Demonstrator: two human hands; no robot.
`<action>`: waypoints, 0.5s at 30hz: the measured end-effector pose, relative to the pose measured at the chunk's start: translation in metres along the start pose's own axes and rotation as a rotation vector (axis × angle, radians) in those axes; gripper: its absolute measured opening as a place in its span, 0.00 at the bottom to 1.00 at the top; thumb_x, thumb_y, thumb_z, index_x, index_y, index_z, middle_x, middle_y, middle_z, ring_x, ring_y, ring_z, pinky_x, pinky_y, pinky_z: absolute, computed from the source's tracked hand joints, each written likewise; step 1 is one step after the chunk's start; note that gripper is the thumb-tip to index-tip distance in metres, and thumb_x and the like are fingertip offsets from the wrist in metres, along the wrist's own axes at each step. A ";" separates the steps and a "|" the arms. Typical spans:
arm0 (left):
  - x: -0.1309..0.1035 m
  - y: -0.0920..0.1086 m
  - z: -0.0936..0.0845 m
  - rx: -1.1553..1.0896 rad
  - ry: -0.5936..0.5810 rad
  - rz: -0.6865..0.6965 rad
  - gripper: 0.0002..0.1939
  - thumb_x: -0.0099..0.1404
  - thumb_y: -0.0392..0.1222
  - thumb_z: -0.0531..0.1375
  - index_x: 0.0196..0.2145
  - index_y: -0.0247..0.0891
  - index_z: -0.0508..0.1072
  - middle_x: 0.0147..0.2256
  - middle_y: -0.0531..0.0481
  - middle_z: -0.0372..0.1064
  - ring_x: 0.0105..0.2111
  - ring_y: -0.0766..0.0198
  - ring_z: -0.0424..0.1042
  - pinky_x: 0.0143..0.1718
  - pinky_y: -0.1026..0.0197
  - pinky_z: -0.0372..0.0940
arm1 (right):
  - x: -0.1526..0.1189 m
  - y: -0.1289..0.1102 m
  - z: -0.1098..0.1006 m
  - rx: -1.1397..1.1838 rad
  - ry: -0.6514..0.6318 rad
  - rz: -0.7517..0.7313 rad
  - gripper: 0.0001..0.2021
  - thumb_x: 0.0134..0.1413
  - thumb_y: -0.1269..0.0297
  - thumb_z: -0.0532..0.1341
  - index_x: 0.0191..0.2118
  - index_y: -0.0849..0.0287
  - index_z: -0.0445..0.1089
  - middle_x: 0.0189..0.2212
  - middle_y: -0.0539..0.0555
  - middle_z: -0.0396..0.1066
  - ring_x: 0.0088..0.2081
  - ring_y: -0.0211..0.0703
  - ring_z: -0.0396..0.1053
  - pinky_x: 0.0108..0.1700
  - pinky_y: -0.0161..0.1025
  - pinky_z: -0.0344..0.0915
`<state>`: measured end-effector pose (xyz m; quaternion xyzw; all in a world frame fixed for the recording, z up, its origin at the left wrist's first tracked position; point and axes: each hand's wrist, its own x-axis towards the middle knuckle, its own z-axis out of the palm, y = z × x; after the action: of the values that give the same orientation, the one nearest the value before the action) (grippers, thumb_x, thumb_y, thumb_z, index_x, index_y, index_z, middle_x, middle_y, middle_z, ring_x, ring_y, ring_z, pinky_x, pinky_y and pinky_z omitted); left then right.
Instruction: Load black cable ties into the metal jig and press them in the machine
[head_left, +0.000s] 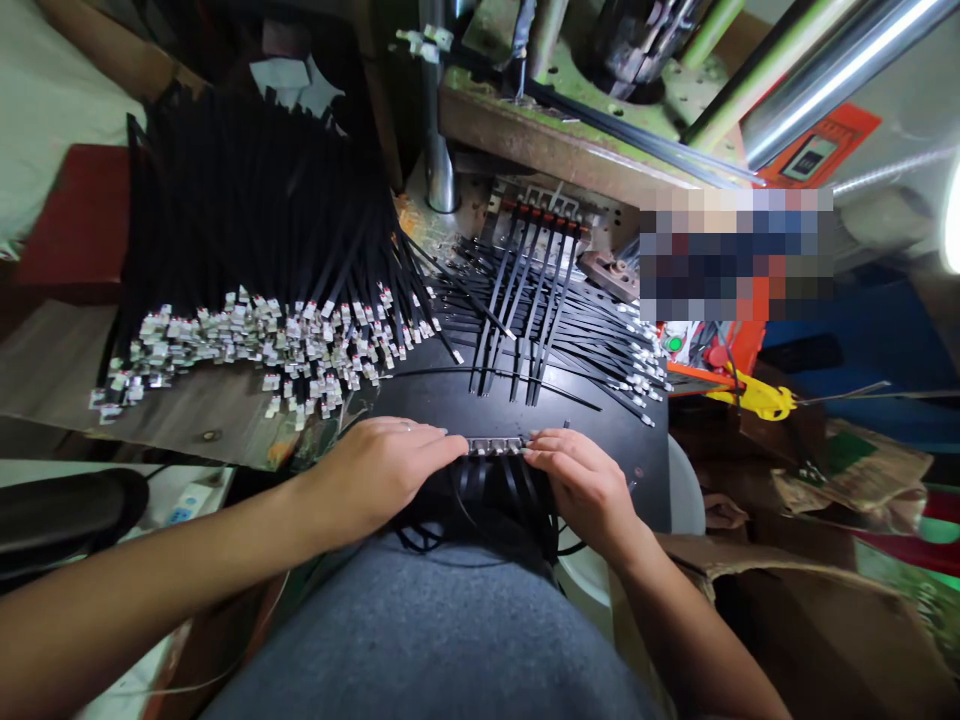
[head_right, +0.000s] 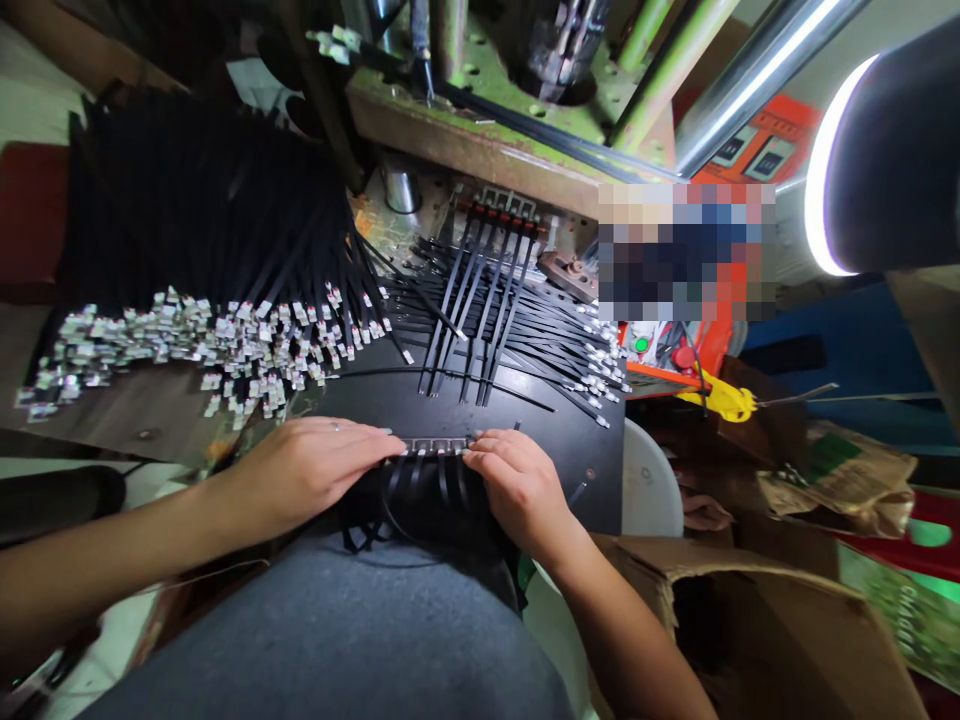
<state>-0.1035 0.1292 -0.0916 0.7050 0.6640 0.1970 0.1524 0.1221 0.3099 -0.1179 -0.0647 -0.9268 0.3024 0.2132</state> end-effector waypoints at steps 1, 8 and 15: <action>0.004 -0.005 -0.004 -0.031 -0.027 0.006 0.13 0.71 0.36 0.52 0.49 0.42 0.72 0.45 0.52 0.76 0.41 0.63 0.77 0.44 0.61 0.72 | 0.003 0.003 -0.007 0.037 -0.050 0.026 0.12 0.62 0.78 0.55 0.41 0.57 0.74 0.39 0.53 0.78 0.45 0.41 0.75 0.50 0.41 0.73; 0.076 -0.027 -0.011 0.304 -0.063 -0.184 0.12 0.69 0.37 0.55 0.49 0.36 0.71 0.46 0.43 0.72 0.46 0.51 0.73 0.47 0.50 0.70 | 0.107 0.040 -0.019 -0.163 -0.098 0.241 0.08 0.60 0.66 0.62 0.45 0.58 0.73 0.37 0.54 0.77 0.39 0.44 0.74 0.43 0.39 0.70; 0.040 -0.046 -0.066 0.228 -0.010 -0.371 0.16 0.68 0.39 0.52 0.52 0.41 0.69 0.38 0.51 0.74 0.33 0.63 0.74 0.37 0.60 0.67 | 0.165 0.025 0.017 -0.325 -0.298 0.277 0.17 0.58 0.72 0.59 0.54 0.64 0.67 0.41 0.60 0.75 0.40 0.49 0.74 0.41 0.41 0.68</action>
<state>-0.1739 0.1692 -0.0530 0.5842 0.7997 0.0858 0.1086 -0.0341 0.3623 -0.0860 -0.1794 -0.9667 0.1819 0.0178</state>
